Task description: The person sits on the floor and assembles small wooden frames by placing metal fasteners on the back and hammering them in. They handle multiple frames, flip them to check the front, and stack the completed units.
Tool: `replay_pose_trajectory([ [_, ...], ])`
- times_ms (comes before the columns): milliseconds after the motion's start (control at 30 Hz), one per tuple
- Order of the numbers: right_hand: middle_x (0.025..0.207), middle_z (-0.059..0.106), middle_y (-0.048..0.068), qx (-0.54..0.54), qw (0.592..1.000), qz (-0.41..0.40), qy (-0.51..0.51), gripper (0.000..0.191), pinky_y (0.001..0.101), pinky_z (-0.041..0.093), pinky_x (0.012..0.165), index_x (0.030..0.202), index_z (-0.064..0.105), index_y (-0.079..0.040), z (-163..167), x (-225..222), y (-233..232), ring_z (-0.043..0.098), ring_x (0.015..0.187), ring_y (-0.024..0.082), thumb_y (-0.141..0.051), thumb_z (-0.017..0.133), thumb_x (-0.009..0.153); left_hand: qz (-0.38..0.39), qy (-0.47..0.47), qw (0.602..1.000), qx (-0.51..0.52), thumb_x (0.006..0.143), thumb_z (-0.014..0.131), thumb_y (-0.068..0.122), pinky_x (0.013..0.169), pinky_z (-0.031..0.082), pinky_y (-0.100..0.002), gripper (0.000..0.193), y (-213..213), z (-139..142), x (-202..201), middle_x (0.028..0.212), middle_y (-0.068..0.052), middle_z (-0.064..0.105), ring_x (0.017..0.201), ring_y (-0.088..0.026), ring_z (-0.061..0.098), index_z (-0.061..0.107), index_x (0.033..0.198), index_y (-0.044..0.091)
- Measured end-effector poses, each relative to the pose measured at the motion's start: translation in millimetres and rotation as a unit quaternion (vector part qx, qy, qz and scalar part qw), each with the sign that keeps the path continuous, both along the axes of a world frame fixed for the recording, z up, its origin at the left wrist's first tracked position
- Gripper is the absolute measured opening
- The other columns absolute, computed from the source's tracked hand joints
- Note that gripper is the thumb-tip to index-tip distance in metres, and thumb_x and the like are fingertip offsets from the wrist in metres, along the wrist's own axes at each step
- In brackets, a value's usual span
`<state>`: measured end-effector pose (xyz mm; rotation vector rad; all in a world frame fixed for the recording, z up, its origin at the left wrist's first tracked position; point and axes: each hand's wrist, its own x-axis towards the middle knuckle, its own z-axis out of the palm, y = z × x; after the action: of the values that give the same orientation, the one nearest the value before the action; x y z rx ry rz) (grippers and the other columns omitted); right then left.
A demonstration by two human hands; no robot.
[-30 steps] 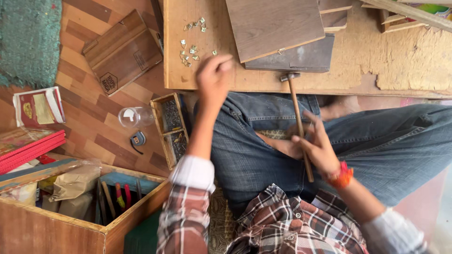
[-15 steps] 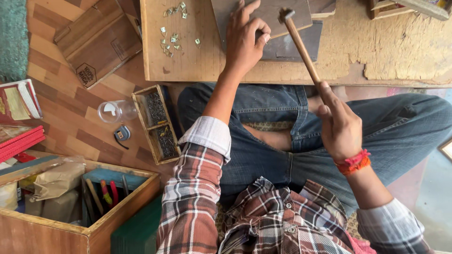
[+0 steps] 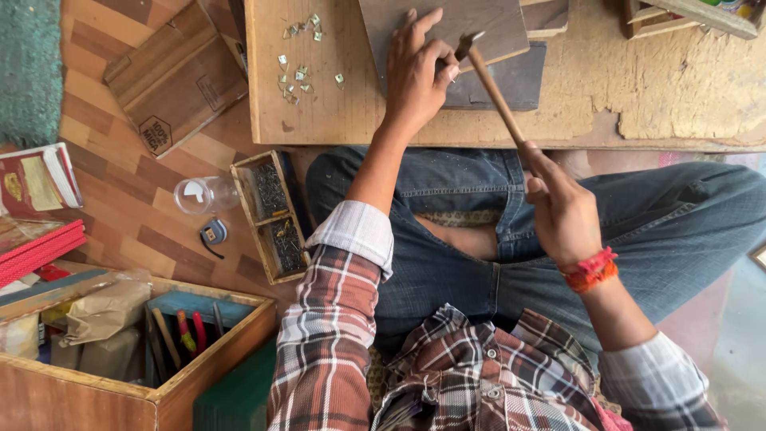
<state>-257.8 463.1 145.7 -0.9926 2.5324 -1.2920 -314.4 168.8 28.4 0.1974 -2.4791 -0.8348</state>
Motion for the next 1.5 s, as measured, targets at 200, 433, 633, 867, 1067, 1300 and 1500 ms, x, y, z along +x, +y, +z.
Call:
replay_pose_trajectory([
  [200,0.108,0.069,0.017,-0.108,0.985,-0.089,0.104,0.036,0.0297,0.055,0.077,0.148,0.055,-0.004,-4,3,1,0.066,0.086,0.022,-0.002,0.055,0.112,-0.069,-0.038,0.996,0.033,0.093,0.074,0.002,0.131,0.012,-0.057,0.037,-18,1,6,0.164,-0.005,0.038,0.158,-0.035,0.021,0.062,0.126,0.015],
  [433,0.108,0.068,0.02,-0.045,0.984,-0.04,0.167,0.037,0.0369,0.057,0.077,0.148,0.052,-0.01,-13,-5,6,0.07,0.089,0.034,0.0,0.055,0.112,-0.049,-0.059,0.997,0.01,0.094,0.073,-0.003,0.135,0.014,-0.055,0.077,-11,3,14,0.167,-0.001,0.039,0.162,-0.029,0.023,0.039,0.158,0.021],
  [633,0.103,0.07,0.022,0.12,0.987,-0.021,0.104,0.049,0.0455,0.055,0.07,0.151,0.057,-0.009,-19,-4,5,0.069,0.084,0.041,0.001,0.061,0.102,-0.047,-0.046,0.998,-0.004,0.091,0.075,0.0,0.132,0.013,-0.056,0.08,-11,6,16,0.166,-0.003,0.037,0.159,-0.031,0.022,0.036,0.158,0.02],
  [867,0.094,0.071,0.017,0.153,0.979,-0.035,0.129,0.055,0.0412,0.053,0.06,0.152,0.051,-0.017,-41,10,7,0.067,0.069,0.033,-0.002,0.061,0.1,-0.045,-0.028,0.999,-0.01,0.092,0.076,0.0,0.133,0.015,-0.055,0.081,-10,4,18,0.167,-0.002,0.036,0.16,-0.031,0.023,0.035,0.16,0.021],
  [1067,0.069,0.052,0.006,-0.067,0.921,-0.021,-0.383,0.062,0.0296,0.04,0.046,0.162,0.044,-0.012,-53,59,33,0.048,0.05,0.016,-0.01,0.059,0.102,0.124,0.041,0.988,0.08,0.083,0.087,0.012,0.127,0.03,-0.05,0.083,-15,-9,33,0.154,-0.011,0.049,0.15,-0.037,0.038,0.041,0.152,0.017],
  [1300,0.13,0.061,0.023,0.045,0.995,0.077,0.054,0.063,0.0474,0.052,0.1,0.143,0.048,-0.013,-55,11,-2,0.061,0.12,0.04,-0.018,0.077,0.088,0.063,0.204,0.86,0.464,0.098,0.075,0.01,0.113,0.053,-0.04,0.068,1,41,49,0.146,-0.024,0.059,0.131,-0.027,0.063,0.041,0.156,-0.001],
  [1500,0.133,0.055,0.019,-0.003,0.998,-0.049,0.036,0.056,0.0461,0.046,0.097,0.147,0.049,-0.002,-63,-70,-70,0.053,0.117,0.035,-0.022,0.072,0.1,-0.112,0.186,0.877,0.429,0.1,0.076,0.024,0.11,0.056,-0.035,0.074,84,155,69,0.158,-0.007,0.042,0.136,-0.019,0.056,0.035,0.158,0.006],
])
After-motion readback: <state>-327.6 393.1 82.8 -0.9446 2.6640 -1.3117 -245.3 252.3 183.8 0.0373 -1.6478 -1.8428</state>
